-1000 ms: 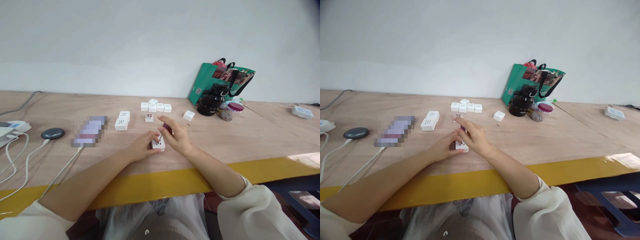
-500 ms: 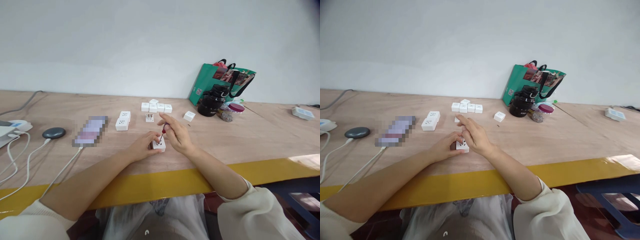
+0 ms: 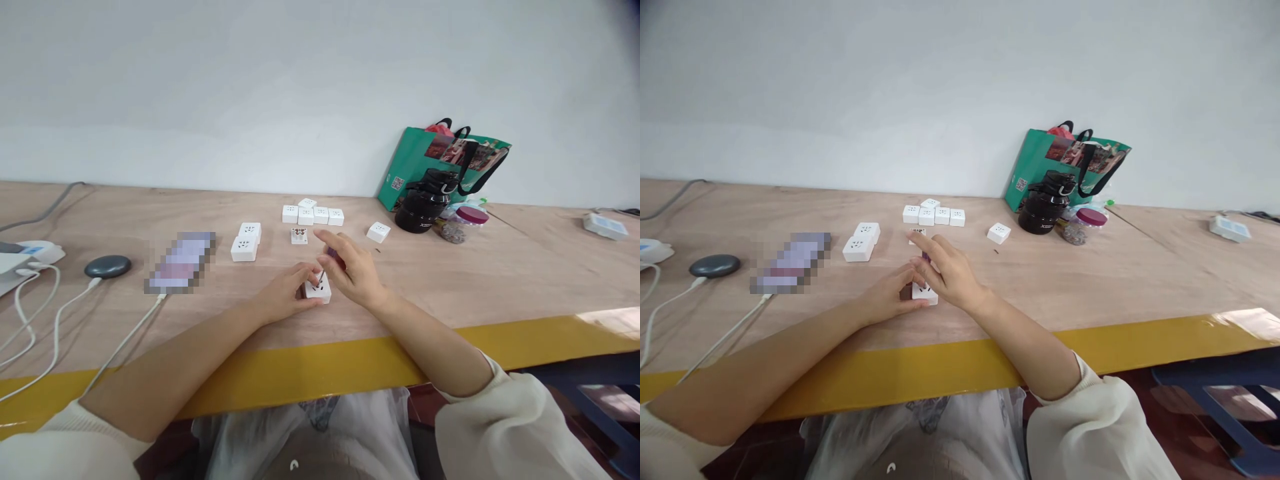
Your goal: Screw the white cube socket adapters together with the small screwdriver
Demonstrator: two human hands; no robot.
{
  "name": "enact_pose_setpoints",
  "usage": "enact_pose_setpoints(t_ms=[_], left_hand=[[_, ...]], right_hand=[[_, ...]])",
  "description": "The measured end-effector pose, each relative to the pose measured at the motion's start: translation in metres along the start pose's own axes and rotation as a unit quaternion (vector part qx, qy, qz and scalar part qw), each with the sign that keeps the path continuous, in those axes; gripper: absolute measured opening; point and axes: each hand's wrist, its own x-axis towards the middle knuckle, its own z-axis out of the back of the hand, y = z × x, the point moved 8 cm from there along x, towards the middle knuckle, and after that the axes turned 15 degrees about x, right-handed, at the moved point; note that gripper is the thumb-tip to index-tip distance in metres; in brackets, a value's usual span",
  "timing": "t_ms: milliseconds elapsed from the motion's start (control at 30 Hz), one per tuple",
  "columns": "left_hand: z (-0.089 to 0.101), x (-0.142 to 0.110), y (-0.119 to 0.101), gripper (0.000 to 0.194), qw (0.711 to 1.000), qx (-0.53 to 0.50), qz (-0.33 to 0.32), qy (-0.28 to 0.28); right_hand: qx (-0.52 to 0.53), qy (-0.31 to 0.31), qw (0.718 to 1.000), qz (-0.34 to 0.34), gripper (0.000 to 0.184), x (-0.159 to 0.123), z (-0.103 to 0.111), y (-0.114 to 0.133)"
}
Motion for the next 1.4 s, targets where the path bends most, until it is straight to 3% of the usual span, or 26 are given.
enact_pose_setpoints(t_ms=[100, 300, 733, 900, 1400], left_hand=[[-0.0005, 0.0000, 0.0007, 0.023, 1.000, -0.002, 0.006, 0.008], [-0.0008, 0.0000, 0.0004, 0.025, 1.000, -0.004, 0.002, 0.008], [-0.0003, -0.0003, -0.0009, 0.023, 1.000, -0.007, 0.000, 0.008], [-0.0045, 0.0001, 0.0041, 0.026, 1.000, -0.018, 0.014, 0.020], [-0.0007, 0.0009, -0.0004, 0.025, 1.000, 0.008, 0.008, 0.013]], right_hand=[[0.027, 0.013, 0.999, -0.017, 0.039, -0.0004, -0.0007, -0.0025], [-0.001, -0.023, 1.000, 0.003, 0.030, -0.0001, 0.0046, 0.0009], [0.027, 0.000, 1.000, -0.013, 0.039, -0.0013, 0.0005, -0.0030], [0.009, -0.015, 1.000, -0.021, 0.031, -0.0011, 0.0035, -0.0053], [0.023, -0.017, 0.999, -0.018, 0.032, -0.0018, 0.0020, -0.0027]])
